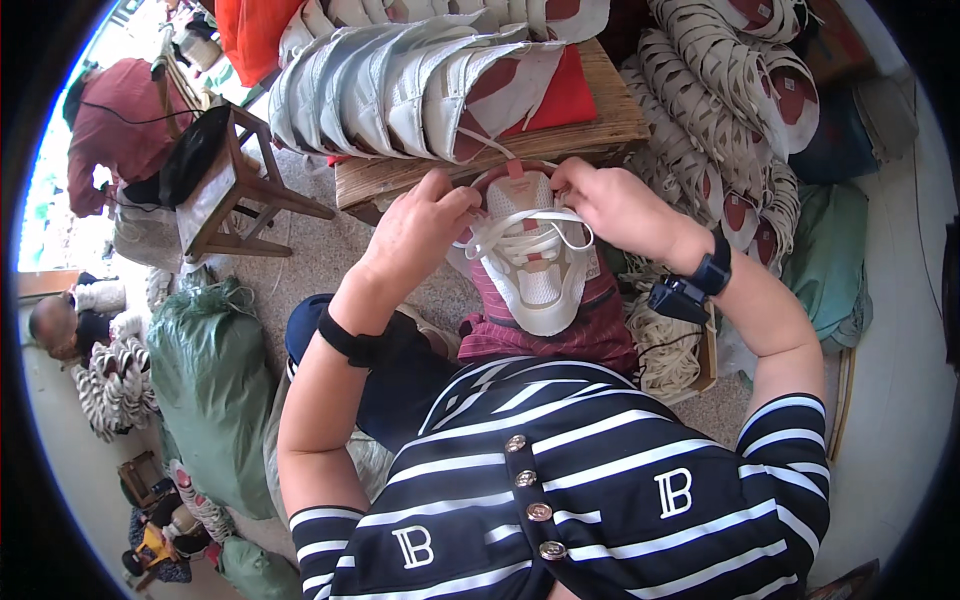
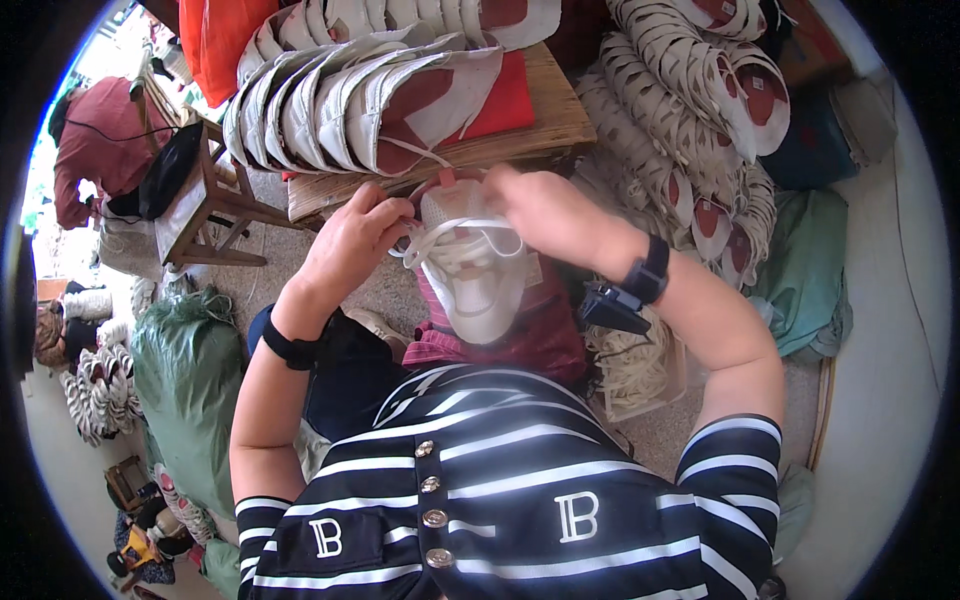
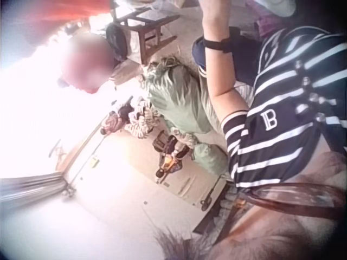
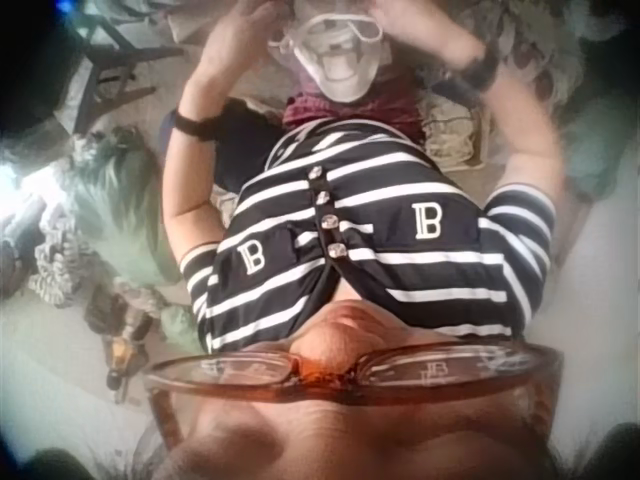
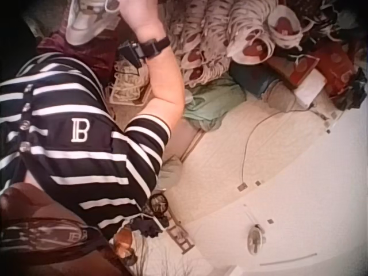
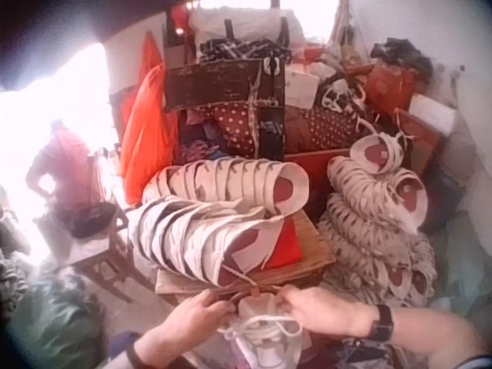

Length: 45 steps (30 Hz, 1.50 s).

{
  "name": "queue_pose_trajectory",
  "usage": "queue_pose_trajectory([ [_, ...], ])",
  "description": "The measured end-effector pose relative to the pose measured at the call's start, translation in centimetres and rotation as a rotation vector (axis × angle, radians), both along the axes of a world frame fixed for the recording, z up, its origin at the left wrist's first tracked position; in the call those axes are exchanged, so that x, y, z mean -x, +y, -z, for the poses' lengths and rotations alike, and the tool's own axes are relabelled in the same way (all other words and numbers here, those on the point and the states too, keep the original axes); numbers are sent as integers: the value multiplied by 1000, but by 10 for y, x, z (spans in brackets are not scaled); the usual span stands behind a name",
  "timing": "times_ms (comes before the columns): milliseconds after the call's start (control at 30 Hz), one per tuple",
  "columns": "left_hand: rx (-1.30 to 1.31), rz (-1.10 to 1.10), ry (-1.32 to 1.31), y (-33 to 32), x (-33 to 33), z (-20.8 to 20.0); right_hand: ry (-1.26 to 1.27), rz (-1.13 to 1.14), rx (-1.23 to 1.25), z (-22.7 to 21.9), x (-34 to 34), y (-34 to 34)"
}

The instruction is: The person sits on the floor and laces a white sneaker by hand. They thread the laces through the eyelets, pull them tight, and tie a knot. The person then picks up a second shoe and begins the same lacing process.

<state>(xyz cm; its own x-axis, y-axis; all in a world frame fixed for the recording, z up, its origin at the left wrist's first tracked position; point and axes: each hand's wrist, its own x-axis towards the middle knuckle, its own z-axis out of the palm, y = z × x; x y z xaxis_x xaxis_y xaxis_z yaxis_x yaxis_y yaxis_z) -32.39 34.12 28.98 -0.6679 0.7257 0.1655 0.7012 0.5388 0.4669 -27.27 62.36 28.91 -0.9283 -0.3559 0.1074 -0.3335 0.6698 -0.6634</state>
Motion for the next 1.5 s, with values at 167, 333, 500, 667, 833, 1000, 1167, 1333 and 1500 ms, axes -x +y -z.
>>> queue_pose_trajectory([
  [167,-44,22,-152,1,8,-5,10,-150,-246,-8,16,16],
  [333,-54,-106,-436,8,9,-3,-532,-240,81,-26,36,33],
  [500,-335,-345,-797,13,5,32,-560,-165,82,-23,41,27],
  [667,-507,-307,-238,43,-29,12,-579,-74,46,-15,48,22],
  [833,-691,-327,-218,44,-34,-7,-580,116,298,-11,49,-5],
  [1000,-717,-550,-607,-7,-48,61,-452,298,648,-22,39,-23],
  [1167,-4,-411,-572,-68,-40,158,-172,336,293,27,12,-17],
  [1333,278,-433,-490,-74,-25,203,-325,308,578,33,9,-23],
  [1500,371,-382,-571,-32,-10,266,-340,335,515,35,10,-21],
])
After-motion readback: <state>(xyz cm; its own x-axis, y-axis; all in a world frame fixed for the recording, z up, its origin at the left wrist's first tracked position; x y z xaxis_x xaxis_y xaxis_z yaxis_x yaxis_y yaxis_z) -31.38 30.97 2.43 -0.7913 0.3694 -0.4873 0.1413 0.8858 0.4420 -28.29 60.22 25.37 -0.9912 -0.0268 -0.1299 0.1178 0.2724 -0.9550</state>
